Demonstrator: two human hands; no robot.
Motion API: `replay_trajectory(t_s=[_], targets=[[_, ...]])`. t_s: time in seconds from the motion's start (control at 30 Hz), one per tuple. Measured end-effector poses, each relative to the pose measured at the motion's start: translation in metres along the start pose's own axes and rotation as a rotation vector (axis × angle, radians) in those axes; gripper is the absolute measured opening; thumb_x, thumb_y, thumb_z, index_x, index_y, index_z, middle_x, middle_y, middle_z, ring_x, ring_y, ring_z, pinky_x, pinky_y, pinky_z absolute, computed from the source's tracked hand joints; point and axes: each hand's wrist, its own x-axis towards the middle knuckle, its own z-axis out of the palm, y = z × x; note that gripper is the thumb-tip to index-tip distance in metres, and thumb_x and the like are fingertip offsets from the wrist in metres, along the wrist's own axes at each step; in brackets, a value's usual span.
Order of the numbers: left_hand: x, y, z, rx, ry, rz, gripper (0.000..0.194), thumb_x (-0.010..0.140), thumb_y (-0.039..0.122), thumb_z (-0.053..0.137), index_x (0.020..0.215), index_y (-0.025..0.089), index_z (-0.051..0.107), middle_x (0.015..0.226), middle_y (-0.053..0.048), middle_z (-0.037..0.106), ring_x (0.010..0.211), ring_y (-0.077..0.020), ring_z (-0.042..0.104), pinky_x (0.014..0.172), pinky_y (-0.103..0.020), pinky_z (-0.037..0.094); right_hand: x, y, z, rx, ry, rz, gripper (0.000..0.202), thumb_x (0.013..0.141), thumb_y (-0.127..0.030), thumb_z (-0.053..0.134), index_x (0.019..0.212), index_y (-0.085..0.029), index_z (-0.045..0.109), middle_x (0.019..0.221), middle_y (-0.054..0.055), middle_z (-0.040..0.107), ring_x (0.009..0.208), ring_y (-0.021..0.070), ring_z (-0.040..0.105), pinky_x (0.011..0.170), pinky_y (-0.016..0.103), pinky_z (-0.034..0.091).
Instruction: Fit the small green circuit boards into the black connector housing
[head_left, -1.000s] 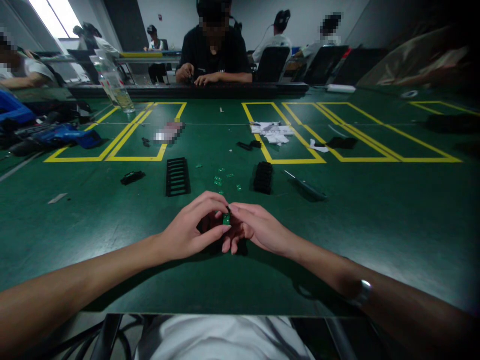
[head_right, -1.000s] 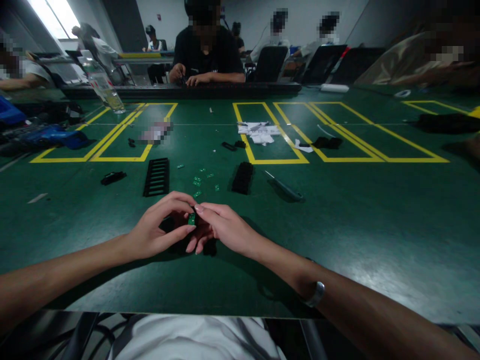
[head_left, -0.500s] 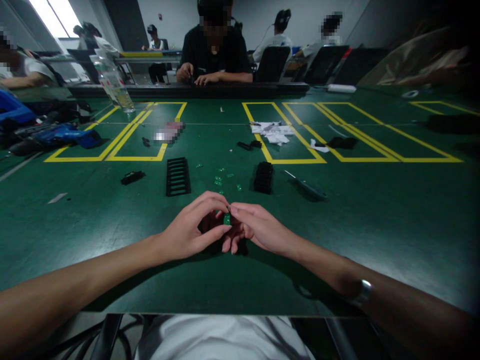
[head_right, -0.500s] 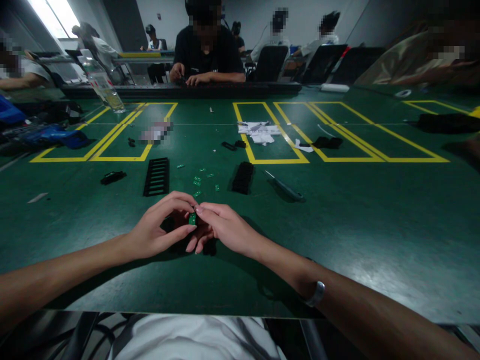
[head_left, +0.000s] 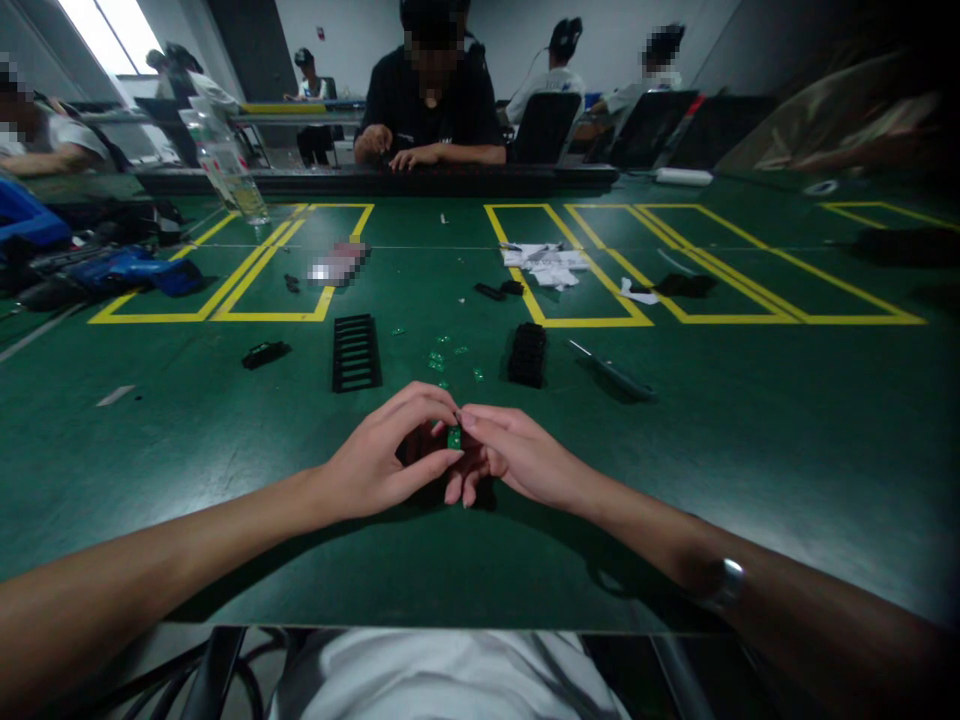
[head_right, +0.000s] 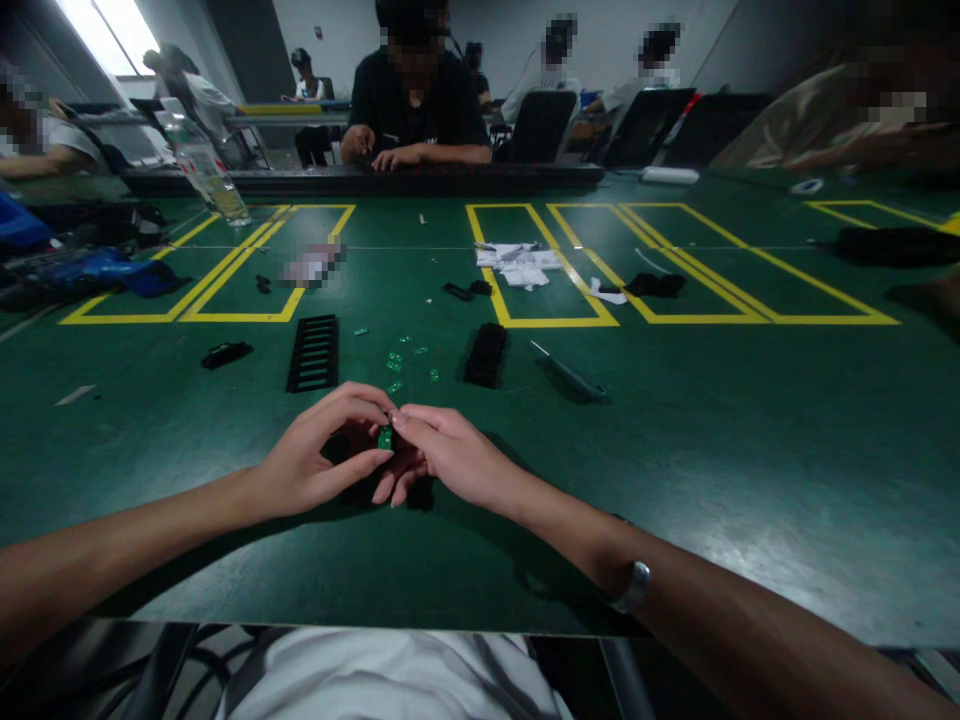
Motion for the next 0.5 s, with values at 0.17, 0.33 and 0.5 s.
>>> replay_trajectory(t_s=[0.17, 0.33, 0.5], targets=[[0.0005, 0.0006, -0.0002, -0.002, -0.005, -0.008, 0.026, 0.091, 0.020, 0.066, 0.115, 0.018, 0.058, 0.120, -0.012, 0.058, 0.101, -0.0190, 0.059, 0.085, -0.033, 0.054, -0.0001, -0.0004, -0.0003, -0.004, -0.004, 0.003, 0.031, 0.099, -0.045, 0.056, 0.102, -0.014, 0.056, 0.072, 0.006, 0.070, 0.066, 0.0194, 0.075, 0.056, 0.026, 0.059], [0.0001, 0.0002, 0.0002, -0.003, -0.001, -0.020, 0.026, 0.090, 0.020, 0.066, 0.115, 0.017, 0.059, 0.120, -0.012, 0.058, 0.103, -0.0191, 0.059, 0.087, -0.033, 0.053, -0.0013, -0.0021, -0.0004, -0.015, -0.020, -0.015, 0.028, 0.100, -0.041, 0.055, 0.100, -0.013, 0.057, 0.074, 0.006, 0.070, 0.068, 0.0191, 0.075, 0.058, 0.025, 0.060], [-0.0001, -0.0007, -0.0004, 0.016, -0.006, -0.006, 0.025, 0.090, 0.019, 0.066, 0.114, 0.017, 0.058, 0.121, -0.012, 0.059, 0.106, -0.0201, 0.059, 0.087, -0.033, 0.052, -0.0020, -0.0053, 0.0019, -0.051, -0.020, 0.006, 0.022, 0.094, -0.031, 0.066, 0.103, -0.013, 0.056, 0.076, 0.004, 0.069, 0.067, 0.0176, 0.075, 0.057, 0.024, 0.059]])
